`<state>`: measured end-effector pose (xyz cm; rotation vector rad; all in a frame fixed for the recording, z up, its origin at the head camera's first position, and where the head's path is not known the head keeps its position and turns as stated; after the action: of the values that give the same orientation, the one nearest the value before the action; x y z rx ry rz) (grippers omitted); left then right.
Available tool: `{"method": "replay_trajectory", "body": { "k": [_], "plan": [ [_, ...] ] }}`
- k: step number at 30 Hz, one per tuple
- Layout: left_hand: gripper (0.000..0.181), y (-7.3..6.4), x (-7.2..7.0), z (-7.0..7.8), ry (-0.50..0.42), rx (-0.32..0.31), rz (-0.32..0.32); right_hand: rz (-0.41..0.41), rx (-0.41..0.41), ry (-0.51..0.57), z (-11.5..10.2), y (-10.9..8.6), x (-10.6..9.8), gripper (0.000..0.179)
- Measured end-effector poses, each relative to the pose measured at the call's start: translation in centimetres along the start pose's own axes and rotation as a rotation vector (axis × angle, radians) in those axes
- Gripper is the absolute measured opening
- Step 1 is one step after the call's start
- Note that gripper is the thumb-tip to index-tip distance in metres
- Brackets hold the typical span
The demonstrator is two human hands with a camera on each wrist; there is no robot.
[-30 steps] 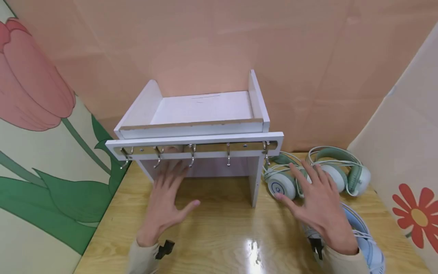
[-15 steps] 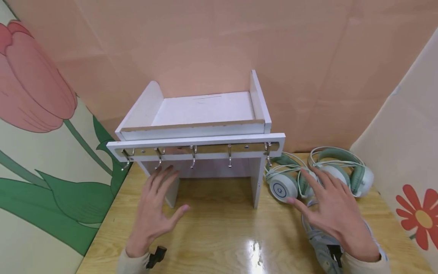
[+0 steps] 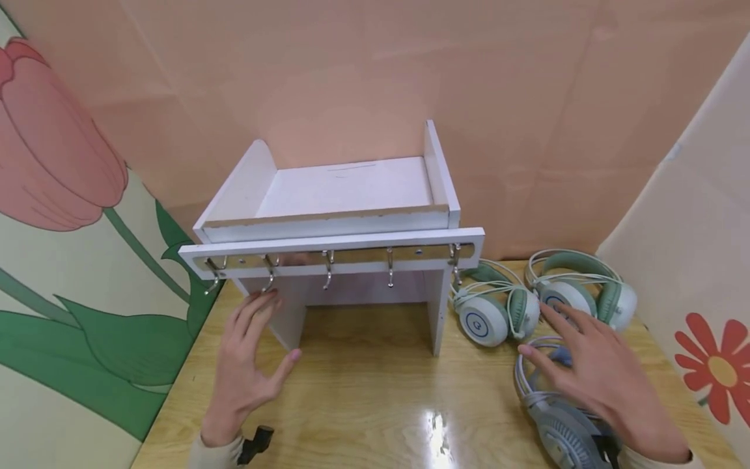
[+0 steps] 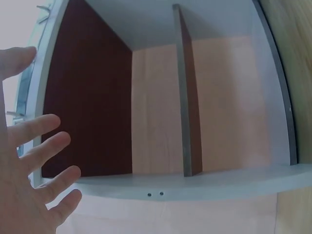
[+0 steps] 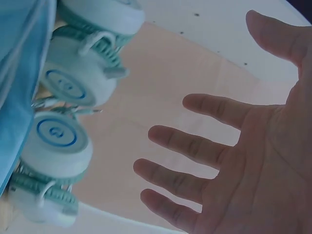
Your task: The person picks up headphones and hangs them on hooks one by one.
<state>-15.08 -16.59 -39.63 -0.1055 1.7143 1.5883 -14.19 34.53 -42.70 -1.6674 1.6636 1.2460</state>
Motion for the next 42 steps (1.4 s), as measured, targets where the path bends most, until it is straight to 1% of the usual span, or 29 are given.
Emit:
{"method": "replay_trajectory", "body": {
  "k": [5, 7, 11, 14, 17, 21, 27, 30, 33, 39, 42],
  "plan": [
    [0.072, 0.0, -0.4, -0.4, -0.011, -0.022, -0.003, 0.012, 0.002, -0.038, 1.5, -0.8, -0.4, 0.089],
    [0.07, 0.2, -0.6, -0.5, -0.028, -0.016, 0.018, 0.002, -0.003, -0.048, 2.1, -1.0, -0.4, 0.087],
    [0.067, 0.5, -1.3, -0.8, -0.053, 0.014, 0.098, -0.09, 0.03, -0.053, 2.8, -1.1, -0.6, 0.083],
    [0.066, 0.7, -1.9, -1.1, -0.066, 0.037, 0.169, -0.17, 0.081, -0.06, 3.0, -1.1, -0.9, 0.083],
    [0.065, 1.0, -2.4, -1.4, -0.079, 0.052, 0.233, -0.209, 0.115, -0.065, 3.3, -1.2, -1.3, 0.086],
    [0.063, 1.3, -3.0, -1.7, -0.095, 0.066, 0.296, -0.224, 0.132, -0.069, 3.9, -1.5, -1.4, 0.09],
    [0.059, 1.6, -3.9, -2.0, -0.106, 0.067, 0.346, -0.243, 0.153, -0.069, 5.0, -1.9, -1.3, 0.09],
    [0.058, 1.9, -4.3, -2.1, -0.104, 0.066, 0.36, -0.236, 0.147, -0.057, 5.4, -2.2, -1.4, 0.088],
    [0.058, 2.2, -4.8, -2.2, -0.11, 0.06, 0.371, -0.214, 0.122, -0.036, 5.6, -2.5, -1.5, 0.084],
    [0.055, 2.6, -5.8, -2.3, -0.144, 0.061, 0.382, -0.22, 0.1, 0.0, 6.2, -2.8, -1.4, 0.079],
    [0.053, 2.8, -6.3, -2.3, -0.167, 0.062, 0.409, -0.223, 0.098, 0.014, 6.9, -3.1, -1.3, 0.077]
  ]
}}
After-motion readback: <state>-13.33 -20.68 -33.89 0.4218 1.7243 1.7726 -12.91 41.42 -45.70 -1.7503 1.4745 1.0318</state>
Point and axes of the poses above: each hand's wrist, its own y-axis towards the middle knuckle, its own x-axis out of the palm, z = x × y, the point moved 4 cm from there along y, towards the middle knuckle, and after that the axes turned 15 degrees about y, right-handed, at the moved point
